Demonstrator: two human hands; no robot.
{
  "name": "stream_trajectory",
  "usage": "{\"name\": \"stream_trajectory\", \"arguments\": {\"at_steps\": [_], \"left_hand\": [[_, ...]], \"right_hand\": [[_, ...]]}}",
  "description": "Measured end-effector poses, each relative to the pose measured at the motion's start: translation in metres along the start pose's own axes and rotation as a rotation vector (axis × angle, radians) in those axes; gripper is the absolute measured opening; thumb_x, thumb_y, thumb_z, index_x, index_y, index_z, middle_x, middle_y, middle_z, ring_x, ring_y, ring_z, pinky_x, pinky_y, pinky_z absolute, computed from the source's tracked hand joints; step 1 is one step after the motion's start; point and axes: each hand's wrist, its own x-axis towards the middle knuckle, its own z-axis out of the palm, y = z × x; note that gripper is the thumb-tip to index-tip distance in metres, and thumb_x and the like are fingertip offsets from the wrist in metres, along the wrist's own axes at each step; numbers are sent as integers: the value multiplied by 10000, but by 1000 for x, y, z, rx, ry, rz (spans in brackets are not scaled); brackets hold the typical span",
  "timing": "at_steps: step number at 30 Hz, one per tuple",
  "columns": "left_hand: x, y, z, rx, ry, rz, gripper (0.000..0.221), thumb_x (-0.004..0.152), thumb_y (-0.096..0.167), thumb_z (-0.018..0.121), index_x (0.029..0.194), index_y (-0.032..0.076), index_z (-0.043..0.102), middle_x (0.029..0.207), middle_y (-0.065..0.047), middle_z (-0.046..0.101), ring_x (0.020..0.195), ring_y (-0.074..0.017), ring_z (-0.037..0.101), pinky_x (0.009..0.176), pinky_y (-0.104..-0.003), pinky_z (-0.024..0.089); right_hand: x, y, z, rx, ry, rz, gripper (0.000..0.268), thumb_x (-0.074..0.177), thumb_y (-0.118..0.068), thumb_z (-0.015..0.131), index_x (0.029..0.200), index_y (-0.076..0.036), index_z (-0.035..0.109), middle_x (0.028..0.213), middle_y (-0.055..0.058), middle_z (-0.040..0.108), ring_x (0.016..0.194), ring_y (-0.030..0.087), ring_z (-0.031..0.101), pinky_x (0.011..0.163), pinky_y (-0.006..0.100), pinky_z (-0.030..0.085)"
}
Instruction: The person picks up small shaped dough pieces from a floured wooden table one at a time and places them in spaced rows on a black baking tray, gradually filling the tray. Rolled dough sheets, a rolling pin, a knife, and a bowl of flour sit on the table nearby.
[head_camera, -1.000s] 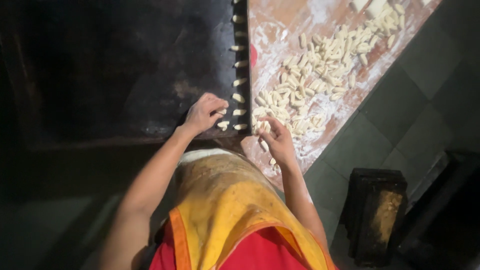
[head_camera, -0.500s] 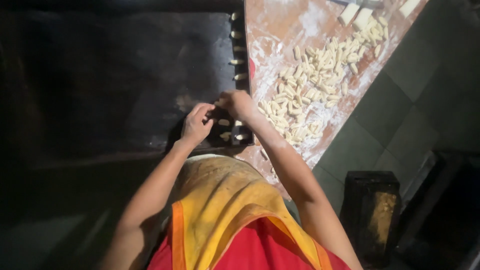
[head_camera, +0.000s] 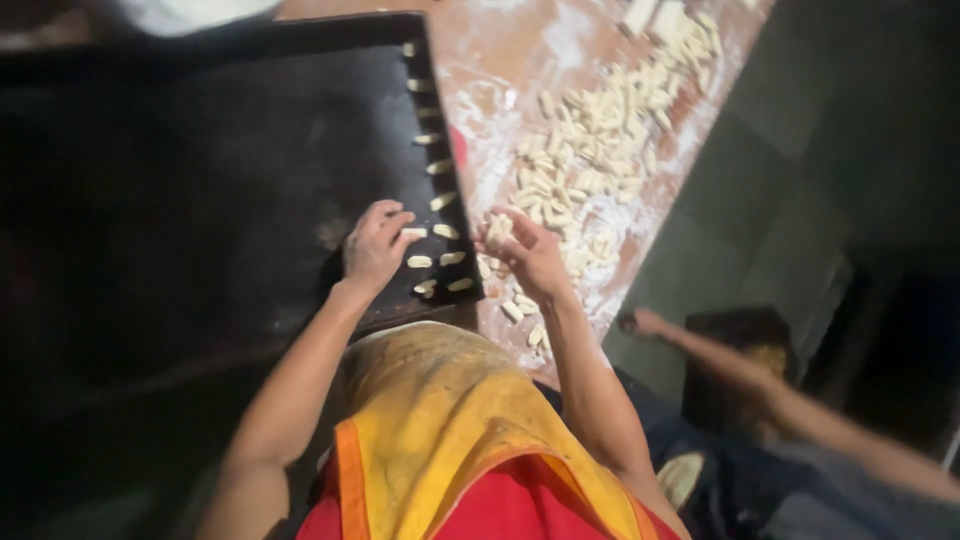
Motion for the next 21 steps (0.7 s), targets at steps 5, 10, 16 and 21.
{"name": "stream_trajectory", "arguments": {"at_steps": [5, 10, 16, 21], "left_hand": [[20, 71, -13, -534, -44, -289, 300, 881, 117, 760, 1171, 67, 701, 1123, -56, 677, 959, -138, 711, 730, -274, 580], [17, 75, 4, -588, -117, -306, 359, 834, 122, 857, 1168, 34, 757, 1020, -57, 700, 747, -101, 613, 666, -256, 534], [-4, 30, 28, -972, -59, -621, 222, 909, 90, 767, 1116, 14, 749, 975, -73, 753, 812, -98, 694, 692, -253, 581], [3, 19, 12, -1220, 50, -695, 239, 945, 42, 728, 1163, -25, 655, 983, -86, 730, 845, -130, 714, 736, -270, 597]], "right_hand": [[-13, 15, 0, 33, -2, 7, 408, 941, 36, 622, 1342, 52, 550, 1099, 142, 751, 1005, 235, 737, 924, 346, 578], [-15, 19, 12, -211, -75, -13, 360, 992, -40, 661, 1338, 51, 629, 1093, 121, 740, 965, 175, 714, 852, 308, 560], [-8, 14, 34, -200, -54, 17, 319, 958, -42, 657, 1269, 31, 656, 1127, 81, 735, 983, 148, 707, 899, 313, 585], [13, 21, 47, -13, -25, 150, 289, 932, -62, 666, 1209, 17, 649, 1054, 56, 714, 932, 139, 693, 826, 345, 613]]}}
